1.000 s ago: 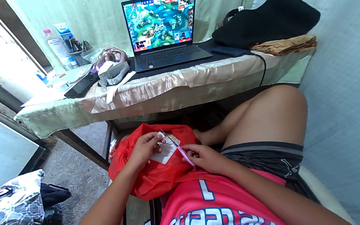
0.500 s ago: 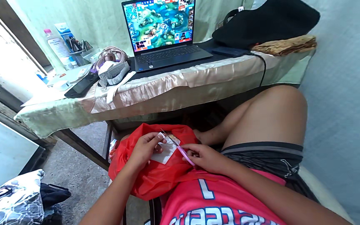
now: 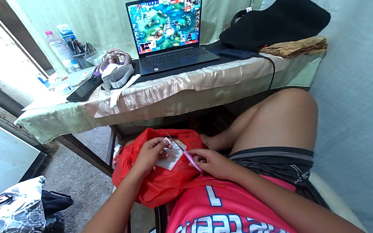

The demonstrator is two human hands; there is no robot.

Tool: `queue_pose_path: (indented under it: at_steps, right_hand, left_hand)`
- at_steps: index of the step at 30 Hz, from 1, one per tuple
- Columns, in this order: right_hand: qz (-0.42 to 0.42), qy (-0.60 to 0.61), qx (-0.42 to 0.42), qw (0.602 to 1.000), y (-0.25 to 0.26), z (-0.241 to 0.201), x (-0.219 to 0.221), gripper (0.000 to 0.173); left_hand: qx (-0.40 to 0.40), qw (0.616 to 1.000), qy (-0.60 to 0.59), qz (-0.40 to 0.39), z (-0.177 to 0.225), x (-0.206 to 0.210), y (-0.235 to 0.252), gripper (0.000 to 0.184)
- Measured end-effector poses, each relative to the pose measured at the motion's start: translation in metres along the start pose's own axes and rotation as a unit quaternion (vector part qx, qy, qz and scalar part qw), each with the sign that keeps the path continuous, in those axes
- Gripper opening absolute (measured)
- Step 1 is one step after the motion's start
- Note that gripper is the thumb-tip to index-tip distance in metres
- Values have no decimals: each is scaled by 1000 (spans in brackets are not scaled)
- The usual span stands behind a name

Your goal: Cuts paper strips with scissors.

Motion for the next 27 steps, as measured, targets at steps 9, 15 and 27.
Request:
queue_pose_path:
  at_steps: [9,15,27]
  right_hand:
    - [1,2,-10,1000,0,0,1,40]
    - [-2,-3,-6,1000,-1,1,2,40]
    - [-2,-1,-6,1000,-1,1,2,40]
  left_hand:
    - [0,1000,4,2,0,0,0,26]
    - [-2,1000,7,1,1,0,-1,26]
    - [-5,1000,5,1,1,0,-1,26]
Point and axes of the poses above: each hand's wrist, its own y-axis towards the middle knuckle, its own x-axis out of the palm, z = x × y, the point moved 6 cm from there along y, towards the middle knuckle, and after that the axes turned 12 degrees about -x, right-handed, at the moved point
